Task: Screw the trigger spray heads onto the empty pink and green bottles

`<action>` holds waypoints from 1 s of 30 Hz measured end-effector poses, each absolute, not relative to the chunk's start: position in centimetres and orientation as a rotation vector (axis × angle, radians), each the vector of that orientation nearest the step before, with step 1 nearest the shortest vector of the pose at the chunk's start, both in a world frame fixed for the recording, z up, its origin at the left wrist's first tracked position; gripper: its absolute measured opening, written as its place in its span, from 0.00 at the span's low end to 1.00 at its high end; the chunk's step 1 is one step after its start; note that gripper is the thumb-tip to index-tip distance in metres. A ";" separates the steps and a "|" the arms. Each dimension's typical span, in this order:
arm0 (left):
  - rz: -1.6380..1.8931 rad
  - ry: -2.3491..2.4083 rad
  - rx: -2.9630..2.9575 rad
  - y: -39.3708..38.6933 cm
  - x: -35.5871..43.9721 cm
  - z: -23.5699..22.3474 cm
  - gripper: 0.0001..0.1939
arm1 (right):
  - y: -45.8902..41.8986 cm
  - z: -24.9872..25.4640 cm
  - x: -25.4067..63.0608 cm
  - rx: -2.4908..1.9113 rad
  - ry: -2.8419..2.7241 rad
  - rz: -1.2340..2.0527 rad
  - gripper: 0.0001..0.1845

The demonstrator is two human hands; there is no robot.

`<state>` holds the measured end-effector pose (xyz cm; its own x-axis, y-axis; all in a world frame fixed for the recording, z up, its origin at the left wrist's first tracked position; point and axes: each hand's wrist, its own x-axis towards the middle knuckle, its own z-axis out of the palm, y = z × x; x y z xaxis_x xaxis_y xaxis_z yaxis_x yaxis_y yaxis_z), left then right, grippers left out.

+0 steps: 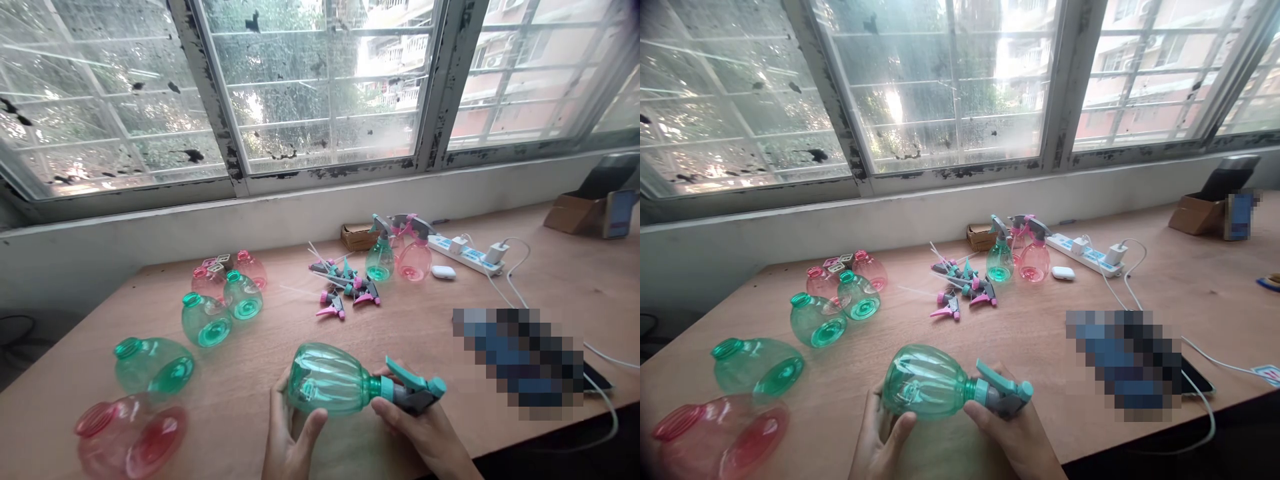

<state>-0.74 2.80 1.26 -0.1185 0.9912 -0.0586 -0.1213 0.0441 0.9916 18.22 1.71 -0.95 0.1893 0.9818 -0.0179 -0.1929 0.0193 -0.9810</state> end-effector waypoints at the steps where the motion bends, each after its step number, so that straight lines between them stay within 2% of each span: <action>1: 1.304 1.236 1.012 2.8 -0.8 1.4 0.34 | 1.7 -1.0 18.2 -1.148 -0.949 1.150 0.22; 10: 1.250 1.306 1.177 3.3 -0.8 1.4 0.33 | 2.0 -0.7 18.3 -1.163 -0.832 1.149 0.25; 13: 1.273 1.314 1.188 3.1 -0.8 1.3 0.36 | 1.8 -0.4 18.1 -1.179 -0.913 1.131 0.22; 17: 1.277 1.323 1.087 3.2 -1.1 1.3 0.33 | 1.7 -0.4 18.0 -1.199 -0.994 1.073 0.18; 23: 1.218 1.278 1.204 3.7 -1.3 1.2 0.32 | 2.0 -1.1 18.2 -1.217 -0.851 1.104 0.26; 30: 1.303 1.285 1.128 3.2 -1.0 0.8 0.35 | 1.8 0.2 17.9 -1.245 -0.944 1.013 0.19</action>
